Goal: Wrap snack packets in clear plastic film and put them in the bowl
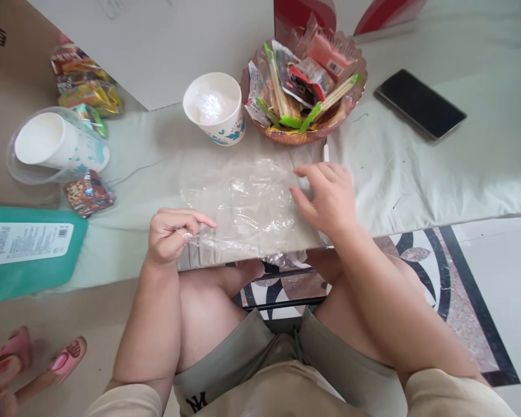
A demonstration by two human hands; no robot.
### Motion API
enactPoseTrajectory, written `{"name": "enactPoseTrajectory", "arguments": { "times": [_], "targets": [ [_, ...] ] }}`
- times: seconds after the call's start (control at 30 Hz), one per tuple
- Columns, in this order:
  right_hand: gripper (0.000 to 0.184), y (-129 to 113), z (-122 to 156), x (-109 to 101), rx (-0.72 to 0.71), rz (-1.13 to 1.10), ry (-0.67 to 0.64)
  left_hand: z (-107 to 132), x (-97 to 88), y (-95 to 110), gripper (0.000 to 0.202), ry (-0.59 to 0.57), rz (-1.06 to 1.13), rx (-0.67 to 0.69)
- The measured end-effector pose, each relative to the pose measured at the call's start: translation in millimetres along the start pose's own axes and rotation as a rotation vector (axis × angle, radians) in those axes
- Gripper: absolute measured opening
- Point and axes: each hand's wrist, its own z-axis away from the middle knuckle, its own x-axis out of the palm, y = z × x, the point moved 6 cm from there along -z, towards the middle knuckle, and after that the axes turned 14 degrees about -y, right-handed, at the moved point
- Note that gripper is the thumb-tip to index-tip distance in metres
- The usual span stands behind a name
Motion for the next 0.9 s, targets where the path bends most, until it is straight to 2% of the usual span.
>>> {"name": "enactPoseTrajectory", "arguments": {
  "times": [0.1, 0.17, 0.3, 0.43, 0.57, 0.63, 0.67, 0.73, 0.8, 0.9],
  "targets": [
    [0.035, -2, -10, 10, 0.072, 0.135, 0.011, -3, 3.2, 1, 0.024, -0.044, 0.01, 0.024],
    [0.021, -1, -15, 12, 0.076, 0.142, 0.016, -4, 3.9, 1, 0.023, -0.056, 0.01, 0.027],
    [0.025, 14, -15, 1, 0.152, 0.061, 0.097, -4, 2.7, 1, 0.025, -0.054, 0.026, 0.001],
    [0.021, 31, -13, -11, 0.214, 0.033, 0.173, -3, 1.4, 2, 0.027, -0.049, 0.062, 0.017],
    [0.021, 35, -6, -25, 0.285, 0.055, 0.257, -2, 1.7, 0, 0.025, -0.028, 0.055, 0.011],
    [0.022, 26, 1, -32, 0.197, 0.044, 0.253, -2, 1.0, -2, 0.023, 0.015, 0.037, 0.001],
    [0.024, 18, 5, -33, 0.092, 0.026, 0.214, -2, -0.2, -4, 0.022, 0.052, 0.032, -0.007],
    [0.029, 1, 14, -28, -0.16, -0.021, 0.049, -1, -4.8, -7, 0.021, 0.166, 0.053, -0.011],
    [0.034, -13, 26, -16, -0.338, -0.05, -0.134, 3, -13.4, -12, 0.02, 0.347, 0.105, -0.014],
    [0.055, -29, 39, 6, -0.41, -0.014, -0.283, 11, -25.3, -17, 0.023, 0.617, 0.173, -0.025]
  ]
}}
